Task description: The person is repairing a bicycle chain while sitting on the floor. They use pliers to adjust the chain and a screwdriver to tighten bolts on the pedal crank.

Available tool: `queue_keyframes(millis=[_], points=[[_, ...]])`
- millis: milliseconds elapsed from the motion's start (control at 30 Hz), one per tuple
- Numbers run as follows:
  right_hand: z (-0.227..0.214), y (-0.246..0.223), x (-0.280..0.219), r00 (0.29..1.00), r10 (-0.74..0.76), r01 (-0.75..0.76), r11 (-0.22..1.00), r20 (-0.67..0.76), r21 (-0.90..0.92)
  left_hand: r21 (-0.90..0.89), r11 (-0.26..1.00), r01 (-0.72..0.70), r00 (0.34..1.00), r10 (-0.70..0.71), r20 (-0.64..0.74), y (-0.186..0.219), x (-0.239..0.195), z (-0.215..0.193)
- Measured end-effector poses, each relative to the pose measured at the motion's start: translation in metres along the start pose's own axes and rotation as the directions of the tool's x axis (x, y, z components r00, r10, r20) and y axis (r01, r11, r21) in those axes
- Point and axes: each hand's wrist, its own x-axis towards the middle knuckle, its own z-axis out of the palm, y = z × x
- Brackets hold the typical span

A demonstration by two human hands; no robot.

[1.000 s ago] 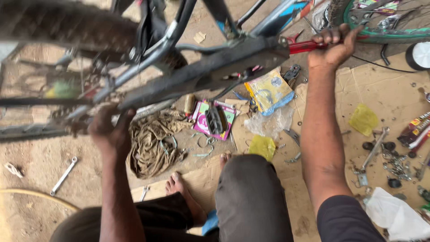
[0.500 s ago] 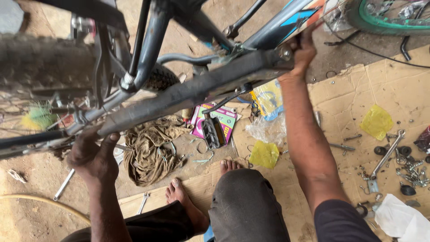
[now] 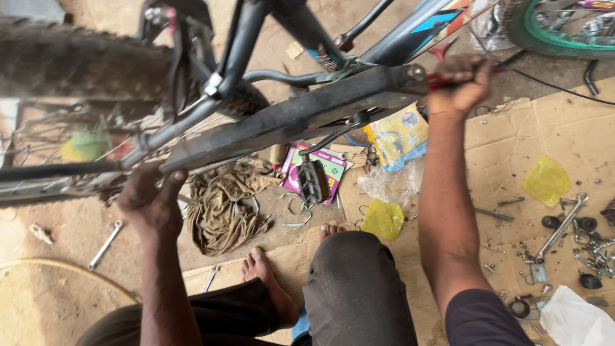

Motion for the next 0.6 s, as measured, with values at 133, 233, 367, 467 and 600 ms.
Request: queue_keyframes(millis=[133,233,367,467,600], points=[[-0.011,0.031,0.004,0.999,-0.034,0.032,0.976,-0.005,-0.215,0.151,0.988,0.041,0.999,-0.038,-0.022,0.0,-0.005,-0.001],[-0.012,0.041,0.009,0.995,-0.08,0.058,0.948,-0.06,-0.312,0.079,0.995,0.067,0.998,-0.066,-0.009,0.008,0.0,0.001],[-0.025,-0.021,-0.024,0.955,-0.185,0.155,0.978,-0.231,-0.142,0.305,0.952,0.01,1.0,-0.013,0.007,0.0,0.007,-0.003],[-0.039,-0.084,-0.085,0.959,-0.279,0.269,0.951,-0.052,-0.15,0.329,0.939,-0.099,0.994,0.074,0.086,-0.008,0.004,-0.008],[0.004,-0.128,-0.137,0.975,-0.067,0.169,0.844,0.212,-0.51,0.036,0.99,-0.138,0.983,0.132,0.131,-0.008,0.006,-0.006]])
